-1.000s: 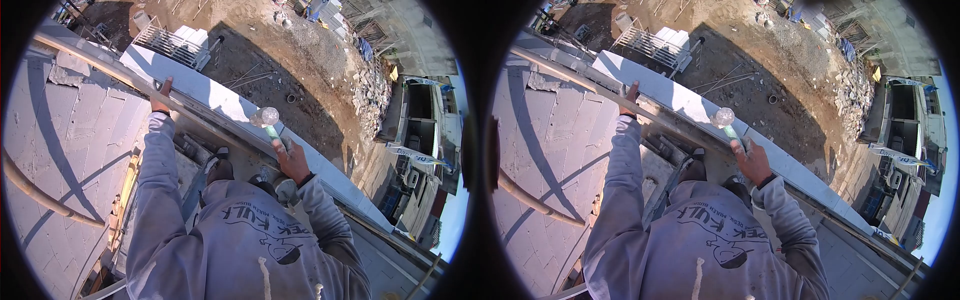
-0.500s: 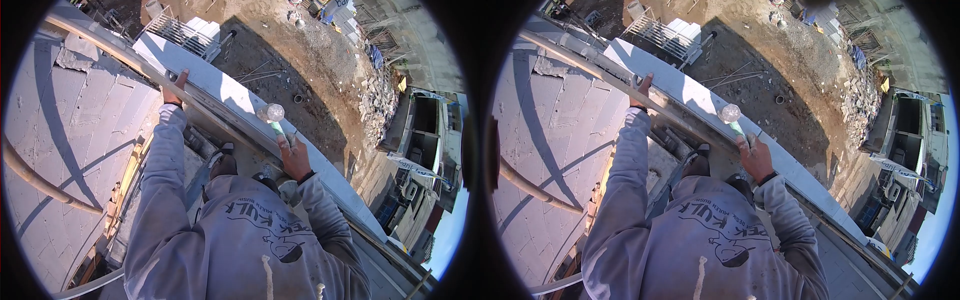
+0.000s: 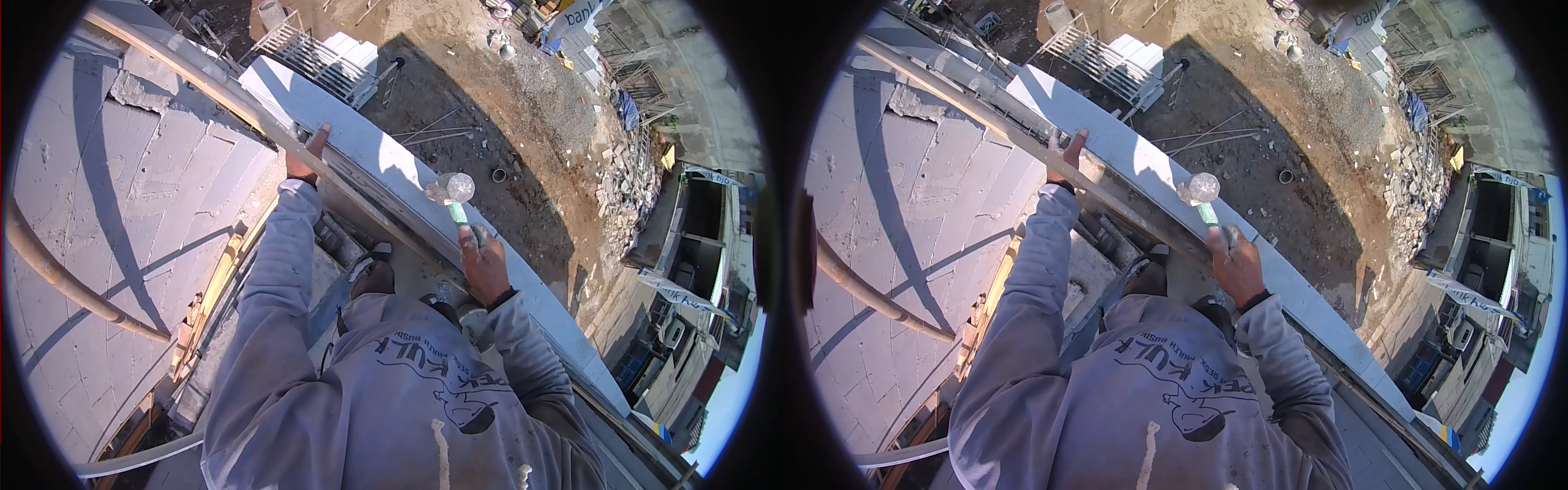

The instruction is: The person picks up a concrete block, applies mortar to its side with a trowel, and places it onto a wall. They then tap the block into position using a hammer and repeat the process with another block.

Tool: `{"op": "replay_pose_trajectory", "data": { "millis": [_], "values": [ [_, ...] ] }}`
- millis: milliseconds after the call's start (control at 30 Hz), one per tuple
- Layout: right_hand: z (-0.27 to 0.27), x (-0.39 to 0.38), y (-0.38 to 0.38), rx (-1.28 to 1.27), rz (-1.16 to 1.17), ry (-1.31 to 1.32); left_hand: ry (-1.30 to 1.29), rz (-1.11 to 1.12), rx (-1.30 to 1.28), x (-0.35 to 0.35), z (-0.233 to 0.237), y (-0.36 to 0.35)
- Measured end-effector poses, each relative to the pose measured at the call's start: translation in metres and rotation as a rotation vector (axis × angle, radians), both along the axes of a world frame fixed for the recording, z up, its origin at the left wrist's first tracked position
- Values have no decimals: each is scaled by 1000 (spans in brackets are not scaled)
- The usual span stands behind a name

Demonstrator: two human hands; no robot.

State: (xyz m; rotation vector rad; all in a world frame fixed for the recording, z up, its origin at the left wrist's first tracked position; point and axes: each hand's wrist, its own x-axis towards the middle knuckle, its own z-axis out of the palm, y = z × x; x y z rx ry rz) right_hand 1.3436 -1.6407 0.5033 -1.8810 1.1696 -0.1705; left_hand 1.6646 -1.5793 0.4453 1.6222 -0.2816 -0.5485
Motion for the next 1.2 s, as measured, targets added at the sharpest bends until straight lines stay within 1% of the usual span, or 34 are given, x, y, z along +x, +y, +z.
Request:
{"op": "replay_pose_trajectory", "data": {
  "millis": [100, 167, 233, 267, 300, 333, 367, 433, 500, 567, 600, 633, 700, 800, 867, 900, 933, 967, 1033, 1067, 1167, 1200],
  "values": [
    [25, 20, -5, 51, -19, -33, 3, 2, -29, 3, -3, -2],
    [26, 32, -8, 72, -25, -69, -53, -7, 24, 4, -6, 0],
    [21, 43, -13, -136, 75, -165, -64, 7, 54, 8, -13, -1],
    [18, 48, -15, -136, 74, -172, -85, 0, 59, 10, -17, -1],
    [14, 52, -17, -146, 109, -102, -106, -5, 63, 12, -24, -1],
    [10, 55, -18, -157, 143, -33, -55, 9, 49, 15, -34, -1],
    [1, 55, -18, -157, 144, -40, -62, 11, 49, 15, -31, -1],
    [-13, 54, -16, -283, 139, -37, -62, 19, 34, 9, -23, -2],
    [-11, 52, -15, -253, 133, -18, -36, 8, 20, 9, -22, 0],
    [6, 56, -17, -237, 120, -16, 35, -23, -41, 12, -31, -1],
    [14, 60, -18, -233, 107, -19, -10, 19, 50, 15, -40, -3],
    [24, 64, -17, -194, 107, -35, -13, 9, 59, 16, -50, -4],
    [33, 69, -17, -143, 106, -58, 1, 38, -54, 20, -66, -3],
    [30, 75, -18, -126, 124, -130, -3, -2, 14, 23, -67, -1],
    [17, 78, -20, -109, 115, -17, 3, 22, 24, 17, -57, -4],
    [12, 78, -19, -106, 107, -23, 17, 55, 26, 14, -53, -4],
    [8, 77, -18, -103, 96, -14, 34, 28, -46, 14, -53, -4],
    [6, 78, -19, -102, 92, -4, 30, 29, -47, 15, -54, -6],
    [12, 77, -19, -88, 90, -12, 53, 18, -98, 13, -56, -4],
    [18, 78, -22, -84, 83, -25, 67, -12, -93, 15, -54, -3],
    [39, 83, -24, -78, 90, -74, 61, -9, -39, 14, -48, -3],
    [41, 83, -24, -78, 92, -74, 61, -7, -39, 15, -53, -2]
  ]
}}
